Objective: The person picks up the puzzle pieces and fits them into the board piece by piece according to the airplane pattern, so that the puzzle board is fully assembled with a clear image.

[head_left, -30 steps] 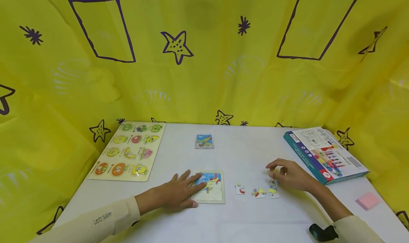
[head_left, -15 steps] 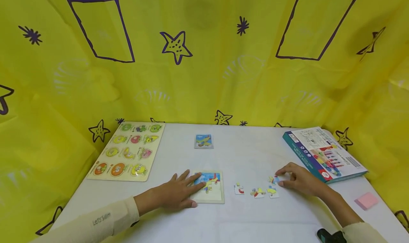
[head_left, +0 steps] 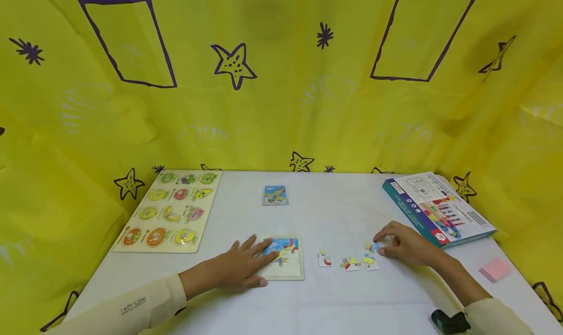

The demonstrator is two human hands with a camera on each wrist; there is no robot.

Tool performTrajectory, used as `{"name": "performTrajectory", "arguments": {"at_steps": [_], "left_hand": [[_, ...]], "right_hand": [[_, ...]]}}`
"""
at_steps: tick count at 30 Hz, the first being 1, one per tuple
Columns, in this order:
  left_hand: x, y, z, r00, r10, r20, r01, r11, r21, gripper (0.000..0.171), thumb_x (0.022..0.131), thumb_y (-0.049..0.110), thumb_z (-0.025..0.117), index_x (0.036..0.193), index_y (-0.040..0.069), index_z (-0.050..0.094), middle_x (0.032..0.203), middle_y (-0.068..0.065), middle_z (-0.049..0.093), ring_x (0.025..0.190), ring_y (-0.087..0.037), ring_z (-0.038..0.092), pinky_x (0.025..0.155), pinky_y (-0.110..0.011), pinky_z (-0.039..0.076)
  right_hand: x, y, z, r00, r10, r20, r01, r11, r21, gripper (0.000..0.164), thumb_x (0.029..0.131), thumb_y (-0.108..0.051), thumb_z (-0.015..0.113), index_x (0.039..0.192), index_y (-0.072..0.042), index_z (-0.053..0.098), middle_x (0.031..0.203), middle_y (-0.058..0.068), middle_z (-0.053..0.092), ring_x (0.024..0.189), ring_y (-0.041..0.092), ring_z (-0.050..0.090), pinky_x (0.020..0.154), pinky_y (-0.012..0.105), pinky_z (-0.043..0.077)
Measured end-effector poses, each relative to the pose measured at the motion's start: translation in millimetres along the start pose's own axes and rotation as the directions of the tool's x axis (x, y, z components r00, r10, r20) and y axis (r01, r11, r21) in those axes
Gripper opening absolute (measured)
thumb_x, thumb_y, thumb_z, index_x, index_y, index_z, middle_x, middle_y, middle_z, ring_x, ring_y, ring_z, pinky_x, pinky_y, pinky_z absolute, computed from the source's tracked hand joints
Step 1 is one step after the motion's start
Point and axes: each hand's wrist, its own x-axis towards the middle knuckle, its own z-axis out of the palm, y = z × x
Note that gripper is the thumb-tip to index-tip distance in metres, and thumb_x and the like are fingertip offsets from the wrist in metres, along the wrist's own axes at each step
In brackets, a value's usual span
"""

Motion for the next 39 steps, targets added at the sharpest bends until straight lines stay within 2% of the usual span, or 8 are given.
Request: {"name": "performTrajectory", "arguments": {"at_steps": [4, 8, 15, 22, 30, 34, 37, 39], "left_hand": [[-2.2, 1.2, -0.3, 1.0, 0.001, 0.002, -0.001, 1.0, -0.018, 0.066, 0.101, 0.057, 0.046, 0.159, 0.028, 0.031, 0.167, -0.009, 0.024, 0.147, -0.05, 0.028, 0.103, -0.071, 0.037], [-3.8, 1.7, -0.9, 1.0, -0.002, 0.003, 0.002, 1.0, -0.02, 0.066, 0.101, 0.057, 0.046, 0.159, 0.028, 0.031, 0.167, -0.008, 0.024, 0.147, -0.049, 0.028, 0.103, -0.071, 0.038], [-4.0, -1.5, 1.5, 1.0, 0.009, -0.009, -0.009, 1.0, 0.003, 0.067, 0.101, 0.057, 0.046, 0.159, 0.027, 0.031, 0.166, -0.009, 0.025, 0.146, -0.05, 0.029, 0.102, -0.071, 0.038], [-1.7, -1.5, 2.4, 1.0, 0.018, -0.015, -0.018, 1.0, 0.002, 0.066, 0.102, 0.056, 0.045, 0.159, 0.027, 0.03, 0.167, -0.01, 0.024, 0.147, -0.05, 0.029, 0.102, -0.071, 0.038], [-1.5, -0.3, 1.3, 1.0, 0.0, -0.001, 0.0, 1.0, 0.0, 0.066, 0.102, 0.057, 0.045, 0.159, 0.028, 0.03, 0.167, -0.008, 0.023, 0.147, -0.049, 0.028, 0.103, -0.071, 0.038], [-1.0, -1.4, 1.8, 1.0, 0.0, -0.008, 0.0, 1.0, 0.014, 0.066, 0.102, 0.057, 0.045, 0.159, 0.028, 0.03, 0.167, -0.009, 0.023, 0.147, -0.049, 0.029, 0.103, -0.071, 0.038], [-0.4, -2.4, 2.8, 1.0, 0.003, -0.012, -0.003, 1.0, 0.015, 0.066, 0.102, 0.057, 0.045, 0.159, 0.028, 0.03, 0.167, -0.009, 0.023, 0.147, -0.05, 0.029, 0.102, -0.072, 0.037], [0.2, -2.8, 3.3, 1.0, 0.005, -0.01, -0.005, 1.0, 0.013, 0.066, 0.102, 0.057, 0.045, 0.159, 0.029, 0.029, 0.167, -0.009, 0.023, 0.147, -0.05, 0.028, 0.102, -0.072, 0.037]], "right_hand": [[-0.7, -2.0, 0.3, 0.999, 0.042, 0.007, -0.042, 0.999, -0.017, 0.032, 0.089, -0.025, 0.077, 0.116, -0.01, 0.073, 0.111, 0.008, 0.061, 0.07, 0.004, 0.045, 0.062, 0.021, 0.041], [-1.1, -3.0, 1.6, 0.999, 0.052, 0.008, -0.051, 0.999, -0.009, 0.027, 0.089, -0.024, 0.077, 0.112, -0.012, 0.073, 0.114, 0.009, 0.06, 0.072, 0.006, 0.046, 0.064, 0.021, 0.041], [-1.3, -4.1, 3.0, 0.997, 0.071, 0.043, -0.073, 0.997, 0.035, 0.025, 0.09, -0.021, 0.076, 0.11, -0.011, 0.065, 0.107, 0.007, 0.055, 0.067, 0.007, 0.047, 0.061, 0.02, 0.041], [-1.4, -5.9, 1.8, 0.995, 0.054, 0.089, -0.066, 0.989, 0.136, 0.026, 0.091, -0.015, 0.075, 0.108, -0.006, 0.058, 0.098, 0.006, 0.058, 0.064, 0.007, 0.048, 0.06, 0.02, 0.041], [-1.1, -6.6, 2.4, 0.993, 0.038, 0.107, -0.062, 0.971, 0.229, 0.019, 0.092, -0.008, 0.071, 0.107, -0.003, 0.06, 0.092, 0.007, 0.055, 0.065, 0.008, 0.052, 0.058, 0.02, 0.046], [0.1, -7.0, 0.9, 0.992, 0.047, 0.118, -0.078, 0.959, 0.273, 0.025, 0.093, -0.006, 0.069, 0.114, 0.003, 0.058, 0.094, 0.011, 0.056, 0.062, 0.011, 0.055, 0.057, 0.022, 0.049], [0.6, -7.0, -0.2, 0.991, 0.051, 0.123, -0.083, 0.958, 0.273, 0.029, 0.094, -0.006, 0.068, 0.119, 0.005, 0.059, 0.093, 0.01, 0.058, 0.062, 0.013, 0.055, 0.057, 0.022, 0.049], [0.5, -6.3, -0.6, 0.99, 0.049, 0.129, -0.083, 0.96, 0.268, 0.026, 0.094, -0.008, 0.068, 0.116, 0.004, 0.061, 0.092, 0.009, 0.059, 0.061, 0.013, 0.055, 0.057, 0.022, 0.048]]}}
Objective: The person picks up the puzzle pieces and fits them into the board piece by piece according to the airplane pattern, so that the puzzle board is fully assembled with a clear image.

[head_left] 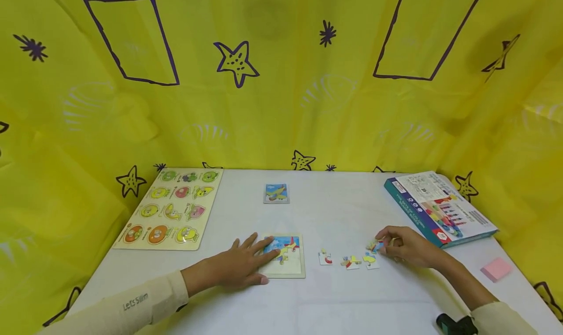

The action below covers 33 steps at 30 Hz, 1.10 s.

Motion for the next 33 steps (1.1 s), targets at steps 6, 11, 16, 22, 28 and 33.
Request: {"name": "performTrajectory", "arguments": {"at_steps": [6, 11, 16, 22, 28, 33], "left_hand": [[0.3, 1.0, -1.9, 1.0, -0.01, 0.02, 0.011, 1.0, -0.021, 0.066, 0.102, 0.057, 0.045, 0.16, 0.03, 0.028, 0.168, -0.008, 0.021, 0.148, -0.049, 0.026, 0.104, -0.072, 0.036], [-1.0, 0.6, -2.0, 1.0, -0.014, 0.014, 0.014, 1.0, -0.008, 0.067, 0.102, 0.057, 0.045, 0.16, 0.029, 0.029, 0.168, -0.008, 0.022, 0.147, -0.05, 0.027, 0.103, -0.071, 0.037], [-1.2, 0.4, -2.0, 1.0, -0.015, 0.01, 0.015, 1.0, -0.004, 0.066, 0.102, 0.057, 0.044, 0.16, 0.029, 0.028, 0.168, -0.008, 0.021, 0.148, -0.05, 0.027, 0.103, -0.072, 0.037], [-2.2, 2.5, -4.3, 1.0, -0.01, 0.01, 0.01, 1.0, -0.014, 0.067, 0.102, 0.057, 0.045, 0.159, 0.028, 0.029, 0.167, -0.008, 0.022, 0.147, -0.05, 0.027, 0.104, -0.071, 0.037], [-2.4, 2.1, -5.2, 1.0, -0.015, 0.009, 0.015, 1.0, -0.008, 0.067, 0.101, 0.056, 0.047, 0.159, 0.028, 0.03, 0.167, -0.008, 0.023, 0.147, -0.05, 0.028, 0.103, -0.071, 0.037], [-1.4, 2.1, -4.5, 1.0, -0.016, 0.018, 0.017, 1.0, -0.018, 0.067, 0.101, 0.058, 0.045, 0.16, 0.029, 0.028, 0.167, -0.009, 0.022, 0.148, -0.049, 0.027, 0.104, -0.072, 0.036]], "right_hand": [[0, 2, 0, 1.0, -0.004, 0.022, 0.004, 1.0, -0.004, 0.012, 0.096, -0.01, 0.066, 0.104, -0.002, 0.062, 0.093, 0.01, 0.058, 0.063, 0.011, 0.056, 0.057, 0.021, 0.047], [3, 0, 2, 1.0, 0.012, 0.022, -0.012, 1.0, 0.004, 0.012, 0.099, -0.011, 0.063, 0.106, -0.002, 0.06, 0.101, 0.014, 0.06, 0.07, 0.014, 0.06, 0.062, 0.024, 0.053], [6, -6, 3, 1.0, 0.011, -0.003, -0.011, 1.0, 0.029, 0.02, 0.101, -0.01, 0.059, 0.117, 0.002, 0.061, 0.1, 0.014, 0.061, 0.063, 0.018, 0.059, 0.059, 0.025, 0.052], [10, -13, 5, 0.999, -0.034, -0.028, 0.036, 0.997, 0.069, 0.028, 0.102, -0.003, 0.053, 0.128, 0.007, 0.056, 0.094, 0.015, 0.058, 0.057, 0.021, 0.056, 0.052, 0.023, 0.046], [13, -18, 8, 0.996, -0.081, -0.045, 0.083, 0.994, 0.069, 0.026, 0.102, -0.001, 0.052, 0.126, 0.008, 0.059, 0.103, 0.02, 0.061, 0.058, 0.024, 0.055, 0.052, 0.025, 0.047], [17, -19, 12, 0.994, -0.101, -0.037, 0.103, 0.993, 0.066, 0.028, 0.101, 0.002, 0.049, 0.127, 0.008, 0.059, 0.106, 0.02, 0.06, 0.058, 0.024, 0.055, 0.053, 0.025, 0.049]]}}
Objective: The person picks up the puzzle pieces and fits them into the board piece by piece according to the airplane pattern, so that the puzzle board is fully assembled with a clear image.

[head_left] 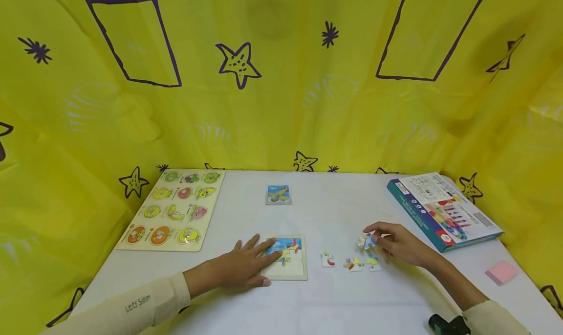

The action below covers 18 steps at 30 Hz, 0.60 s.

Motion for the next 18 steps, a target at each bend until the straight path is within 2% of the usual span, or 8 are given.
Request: {"name": "performTrajectory", "arguments": {"at_steps": [8, 18], "left_hand": [[1.0, -0.1, 2.3, 1.0, -0.001, 0.001, 0.001, 1.0, 0.018, 0.067, 0.101, 0.058, 0.045, 0.16, 0.029, 0.028, 0.167, -0.008, 0.023, 0.148, -0.048, 0.027, 0.104, -0.071, 0.037], [1.7, -2.2, 5.1, 1.0, 0.002, -0.001, -0.002, 0.999, 0.032, 0.067, 0.102, 0.058, 0.042, 0.16, 0.03, 0.027, 0.168, -0.007, 0.021, 0.148, -0.048, 0.027, 0.104, -0.071, 0.036]], "right_hand": [[5, -2, 7, 0.999, 0.029, 0.024, -0.028, 0.999, -0.032, 0.028, 0.104, -0.008, 0.053, 0.127, 0.005, 0.061, 0.107, 0.018, 0.061, 0.059, 0.019, 0.056, 0.056, 0.024, 0.048], [9, -6, 12, 0.999, -0.005, 0.046, 0.006, 1.0, -0.004, 0.028, 0.098, -0.002, 0.058, 0.125, 0.006, 0.061, 0.097, 0.012, 0.059, 0.058, 0.015, 0.054, 0.054, 0.023, 0.046]]}}
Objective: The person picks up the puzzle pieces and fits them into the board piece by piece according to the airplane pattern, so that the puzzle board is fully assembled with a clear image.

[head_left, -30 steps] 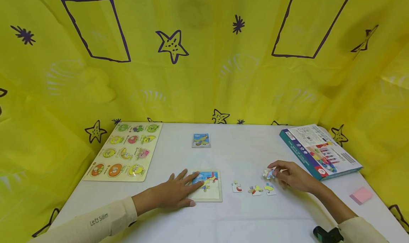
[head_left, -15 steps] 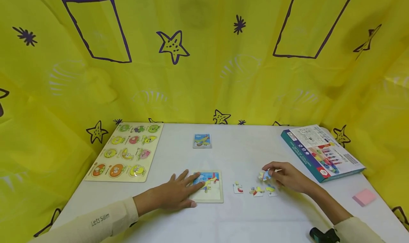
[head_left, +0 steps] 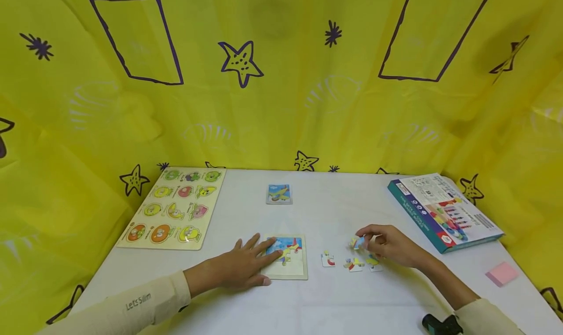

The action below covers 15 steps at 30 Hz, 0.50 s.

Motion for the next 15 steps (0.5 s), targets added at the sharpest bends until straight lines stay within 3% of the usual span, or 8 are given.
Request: {"name": "performTrajectory", "arguments": {"at_steps": [9, 15], "left_hand": [[1.3, 0.5, -1.4, 1.0, -0.008, 0.018, 0.009, 1.0, -0.007, 0.067, 0.102, 0.059, 0.041, 0.16, 0.03, 0.025, 0.169, -0.007, 0.018, 0.149, -0.047, 0.024, 0.106, -0.071, 0.035], [0.8, 0.8, -0.6, 1.0, -0.009, 0.016, 0.009, 1.0, -0.006, 0.067, 0.102, 0.059, 0.042, 0.16, 0.03, 0.026, 0.168, -0.007, 0.019, 0.149, -0.048, 0.025, 0.106, -0.071, 0.035]], "right_hand": [[3, -5, 7, 0.999, 0.025, 0.02, -0.025, 1.0, -0.002, 0.034, 0.095, -0.006, 0.066, 0.127, 0.004, 0.061, 0.101, 0.013, 0.061, 0.065, 0.011, 0.057, 0.058, 0.02, 0.048], [7, -7, 14, 1.0, 0.004, 0.012, -0.004, 1.0, -0.02, 0.034, 0.092, -0.004, 0.07, 0.124, 0.003, 0.063, 0.099, 0.012, 0.061, 0.061, 0.005, 0.052, 0.054, 0.019, 0.044]]}}
